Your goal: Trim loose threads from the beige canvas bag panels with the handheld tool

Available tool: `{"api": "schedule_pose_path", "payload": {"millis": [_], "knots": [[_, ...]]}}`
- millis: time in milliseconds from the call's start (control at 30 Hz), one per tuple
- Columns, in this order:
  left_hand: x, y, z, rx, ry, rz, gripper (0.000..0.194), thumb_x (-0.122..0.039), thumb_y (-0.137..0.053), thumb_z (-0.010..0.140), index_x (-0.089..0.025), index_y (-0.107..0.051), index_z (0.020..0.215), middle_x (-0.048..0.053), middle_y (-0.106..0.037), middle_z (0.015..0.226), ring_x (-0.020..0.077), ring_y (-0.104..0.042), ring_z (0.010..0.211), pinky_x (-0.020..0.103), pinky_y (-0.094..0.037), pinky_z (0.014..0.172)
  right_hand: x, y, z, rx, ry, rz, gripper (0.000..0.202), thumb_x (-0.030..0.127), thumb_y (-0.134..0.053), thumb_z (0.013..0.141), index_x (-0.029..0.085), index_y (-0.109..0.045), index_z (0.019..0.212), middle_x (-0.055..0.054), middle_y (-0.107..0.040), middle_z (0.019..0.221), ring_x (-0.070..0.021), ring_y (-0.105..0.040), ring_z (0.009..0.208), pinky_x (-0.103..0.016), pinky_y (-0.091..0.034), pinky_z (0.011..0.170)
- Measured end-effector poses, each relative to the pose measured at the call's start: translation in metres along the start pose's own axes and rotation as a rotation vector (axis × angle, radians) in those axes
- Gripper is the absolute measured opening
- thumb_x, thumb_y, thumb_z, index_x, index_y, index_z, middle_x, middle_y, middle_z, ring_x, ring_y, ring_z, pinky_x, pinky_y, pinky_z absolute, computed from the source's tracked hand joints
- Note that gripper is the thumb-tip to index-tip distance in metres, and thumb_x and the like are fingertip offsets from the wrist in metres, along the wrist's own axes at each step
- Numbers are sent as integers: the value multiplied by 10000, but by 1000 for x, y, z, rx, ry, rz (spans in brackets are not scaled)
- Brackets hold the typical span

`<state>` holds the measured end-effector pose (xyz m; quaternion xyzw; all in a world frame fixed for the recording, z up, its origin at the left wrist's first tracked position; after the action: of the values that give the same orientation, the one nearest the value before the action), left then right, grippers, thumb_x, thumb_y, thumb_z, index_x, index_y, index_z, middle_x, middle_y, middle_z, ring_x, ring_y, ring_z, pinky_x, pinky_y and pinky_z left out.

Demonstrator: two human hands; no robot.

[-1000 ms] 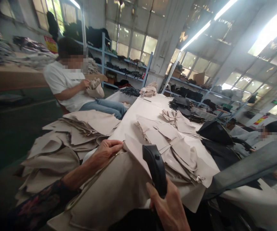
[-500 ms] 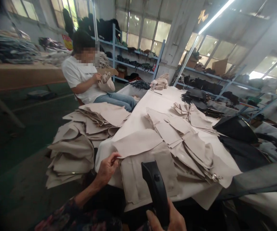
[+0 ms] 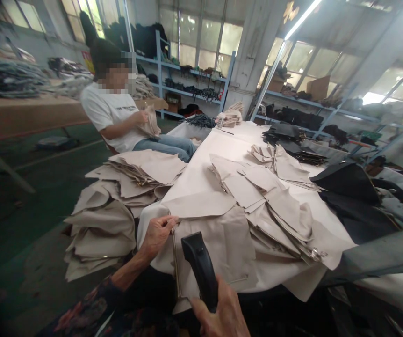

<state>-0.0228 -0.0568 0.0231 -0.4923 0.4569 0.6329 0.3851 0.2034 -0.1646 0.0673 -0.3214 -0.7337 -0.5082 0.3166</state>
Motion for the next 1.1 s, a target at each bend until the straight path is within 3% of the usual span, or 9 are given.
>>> {"api": "schedule_pose_path", "payload": {"millis": [133, 333, 467, 633, 800, 933, 1100], "knots": [[10, -1, 1, 58, 67, -130, 393, -472, -531, 784, -132, -590, 596, -28, -455, 508, 95, -403, 497, 208, -357, 495, 9, -18, 19, 113, 3, 48, 267, 336, -542, 758, 132, -557, 930, 66, -492, 513, -127, -536, 426, -216, -426, 437], [16, -10, -6, 127, 163, -331, 444, -571, -598, 706, -137, -602, 609, -8, -522, 527, 120, -479, 521, 230, -418, 526, 25, -18, 38, 151, 50, 102, 183, 309, -536, 796, 143, -511, 871, 84, -490, 476, -85, -486, 407, -170, -394, 405], [16, -15, -11, 108, 192, -441, 438, -552, -623, 699, -123, -591, 613, -8, -533, 554, 98, -463, 523, 214, -400, 526, 37, -15, 56, 137, 79, 108, 201, 342, -555, 798, 149, -519, 840, 73, -505, 465, -93, -504, 403, -168, -386, 391], [20, -22, -16, 72, 264, -575, 402, -512, -661, 671, -121, -586, 609, -17, -514, 527, 97, -464, 509, 224, -400, 526, 47, 12, 65, 59, 93, 113, 241, 400, -546, 814, 162, -513, 796, 60, -518, 491, -97, -516, 416, -179, -411, 409], [26, -21, -11, 26, 280, -629, 357, -456, -696, 657, -123, -583, 594, -32, -516, 512, 78, -446, 477, 206, -376, 496, 33, 39, 36, 21, 25, 26, 259, 411, -524, 832, 159, -524, 773, 58, -520, 478, -96, -506, 429, -181, -405, 432], [28, -22, -12, 34, 270, -608, 337, -442, -691, 678, -122, -606, 610, -28, -530, 512, 85, -453, 488, 207, -390, 499, 23, 19, 17, 111, -20, 52, 190, 316, -535, 806, 134, -535, 861, 72, -493, 496, -88, -496, 430, -177, -398, 433], [22, -20, -20, 46, 295, -572, 345, -456, -725, 631, -118, -676, 682, 5, -621, 577, 112, -518, 541, 225, -441, 546, 33, -11, 34, 147, 53, 156, 178, 267, -566, 765, 143, -541, 890, 76, -491, 520, -82, -499, 435, -152, -371, 392]]}}
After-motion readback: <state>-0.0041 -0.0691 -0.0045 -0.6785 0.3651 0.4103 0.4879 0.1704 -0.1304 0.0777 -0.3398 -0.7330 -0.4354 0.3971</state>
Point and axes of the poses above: each hand's wrist, its own z-axis towards the middle knuckle, its own y-axis out of the back of the hand, x = y × z, the point moved 6 cm from there along z, towards the middle knuckle
